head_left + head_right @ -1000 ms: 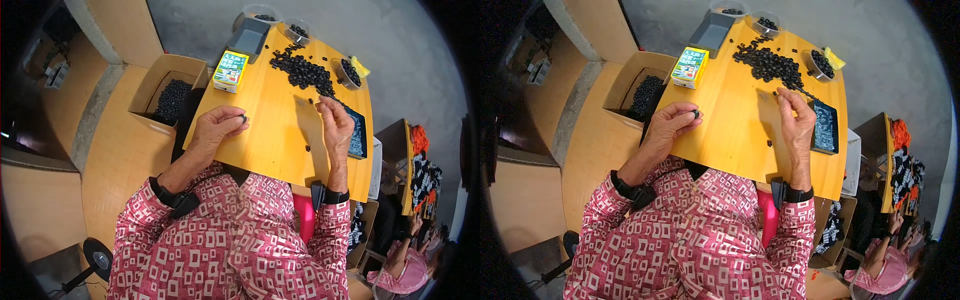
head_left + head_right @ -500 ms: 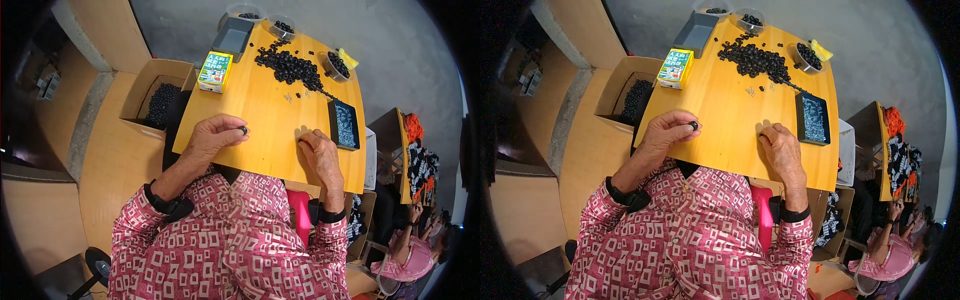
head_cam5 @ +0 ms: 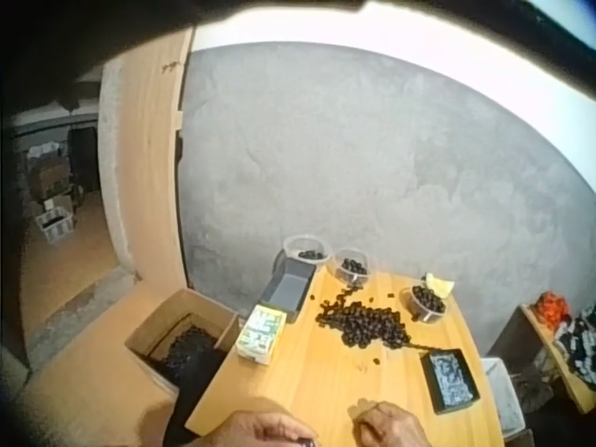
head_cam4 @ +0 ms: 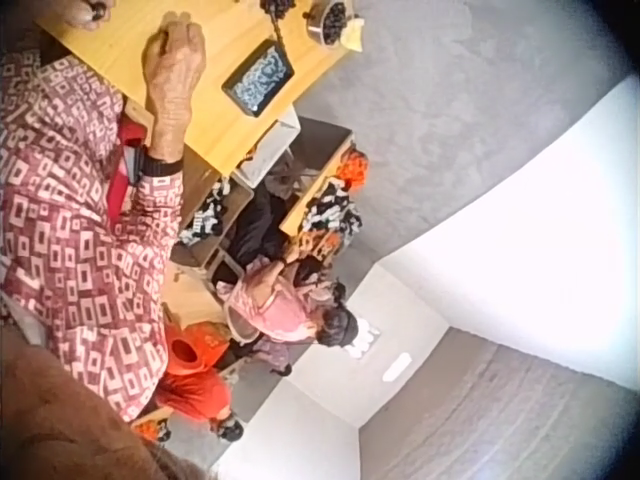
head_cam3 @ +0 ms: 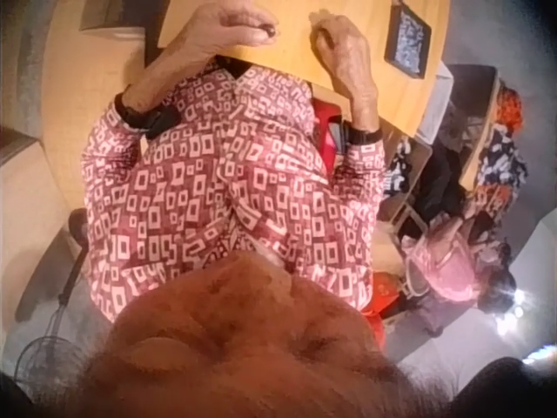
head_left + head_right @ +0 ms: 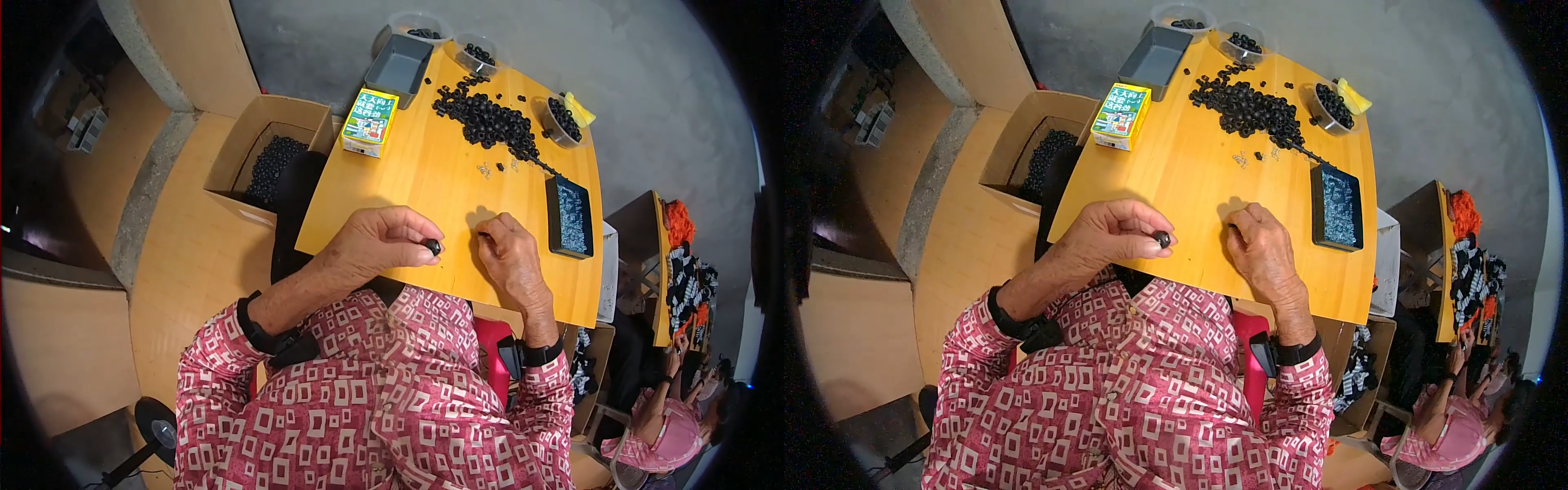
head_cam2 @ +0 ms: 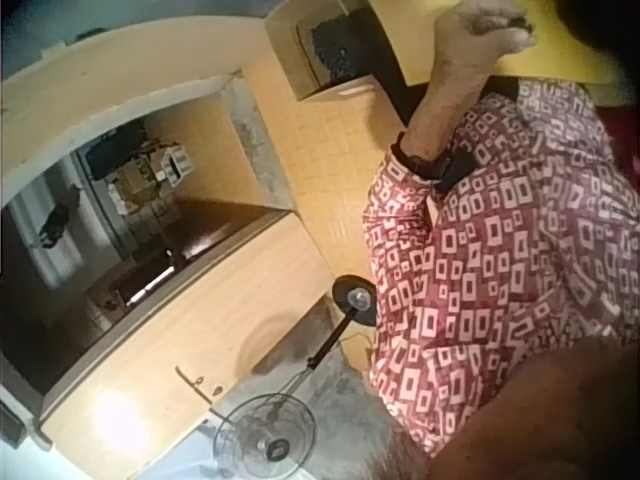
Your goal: The person assembles small black plastic components by fitting small parts into them by hand at a table.
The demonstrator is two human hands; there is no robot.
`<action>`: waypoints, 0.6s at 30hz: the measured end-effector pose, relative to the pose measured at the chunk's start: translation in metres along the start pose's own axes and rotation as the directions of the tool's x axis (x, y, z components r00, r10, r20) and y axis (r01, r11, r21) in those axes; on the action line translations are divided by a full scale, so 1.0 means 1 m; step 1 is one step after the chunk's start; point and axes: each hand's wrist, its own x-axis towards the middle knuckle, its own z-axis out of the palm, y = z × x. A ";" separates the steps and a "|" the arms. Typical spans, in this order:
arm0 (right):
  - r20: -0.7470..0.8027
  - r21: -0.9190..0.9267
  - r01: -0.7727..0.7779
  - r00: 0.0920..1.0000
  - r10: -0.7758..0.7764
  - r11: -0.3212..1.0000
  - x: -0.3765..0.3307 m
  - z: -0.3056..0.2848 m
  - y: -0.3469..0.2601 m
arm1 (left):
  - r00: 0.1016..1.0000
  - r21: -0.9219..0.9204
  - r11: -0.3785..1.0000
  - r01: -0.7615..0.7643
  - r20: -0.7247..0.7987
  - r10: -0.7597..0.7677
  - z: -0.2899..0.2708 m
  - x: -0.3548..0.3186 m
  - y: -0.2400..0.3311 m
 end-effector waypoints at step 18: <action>-0.128 0.734 0.093 0.992 0.003 0.673 -0.016 -0.013 -0.046 | 0.996 -0.025 1.000 0.001 0.087 0.001 0.014 0.000 -0.005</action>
